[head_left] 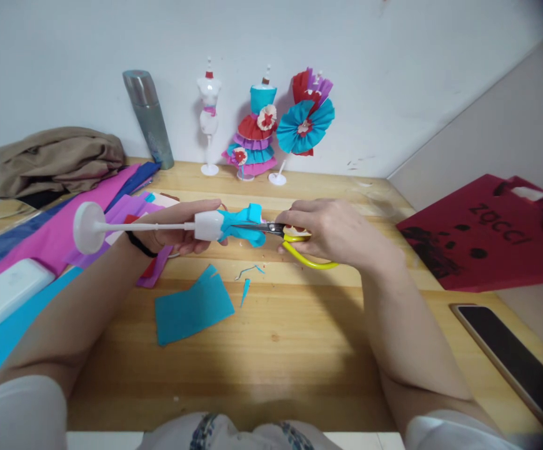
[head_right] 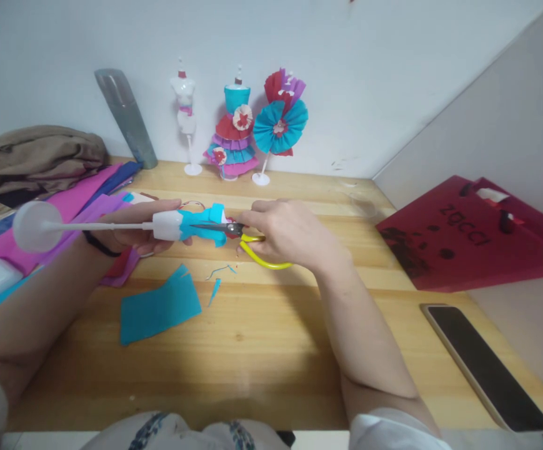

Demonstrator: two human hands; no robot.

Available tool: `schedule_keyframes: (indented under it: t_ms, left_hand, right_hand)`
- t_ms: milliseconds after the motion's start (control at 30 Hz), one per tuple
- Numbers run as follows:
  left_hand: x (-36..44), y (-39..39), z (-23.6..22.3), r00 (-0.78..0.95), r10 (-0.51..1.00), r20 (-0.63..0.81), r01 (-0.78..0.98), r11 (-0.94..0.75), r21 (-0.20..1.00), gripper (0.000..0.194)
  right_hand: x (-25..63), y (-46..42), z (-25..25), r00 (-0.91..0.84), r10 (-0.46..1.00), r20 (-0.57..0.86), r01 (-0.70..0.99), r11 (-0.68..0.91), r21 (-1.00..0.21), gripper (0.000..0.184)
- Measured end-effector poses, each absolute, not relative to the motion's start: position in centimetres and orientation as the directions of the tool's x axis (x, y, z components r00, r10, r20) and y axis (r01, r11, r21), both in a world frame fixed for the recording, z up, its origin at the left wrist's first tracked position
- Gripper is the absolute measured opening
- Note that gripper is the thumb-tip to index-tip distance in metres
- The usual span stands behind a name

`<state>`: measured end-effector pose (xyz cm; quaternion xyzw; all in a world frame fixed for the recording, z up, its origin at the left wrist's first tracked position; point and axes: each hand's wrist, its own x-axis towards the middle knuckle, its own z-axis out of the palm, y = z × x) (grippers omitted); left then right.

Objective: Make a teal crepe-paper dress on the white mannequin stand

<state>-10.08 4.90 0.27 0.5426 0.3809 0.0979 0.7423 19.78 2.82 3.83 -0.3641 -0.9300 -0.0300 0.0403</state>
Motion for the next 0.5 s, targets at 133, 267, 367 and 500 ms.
schedule_keyframes:
  t_ms: [133,267,367,500]
  left_hand:
    - [-10.01,4.73,0.50,0.662,0.574,-0.481,0.298,0.388,0.872,0.073]
    - [-9.99,4.60,0.58,0.666,0.571,-0.479,0.292,0.392,0.873,0.074]
    - [-9.94,4.46,0.61,0.676,0.575,-0.460,0.264,0.394,0.880,0.073]
    - [-9.79,4.27,0.74,0.645,0.612,-0.457,0.251,0.395,0.884,0.070]
  right_hand:
    - [19.76,2.83,3.88,-0.726,0.682,0.093,0.687,0.726,0.042,0.026]
    - [19.76,2.80,4.00,-0.721,0.687,0.091,0.693,0.720,0.049,0.027]
    - [19.82,2.75,4.12,-0.729,0.678,0.090,0.683,0.729,0.045,0.026]
    - [19.89,2.70,4.15,-0.741,0.664,0.105,0.671,0.737,0.076,0.030]
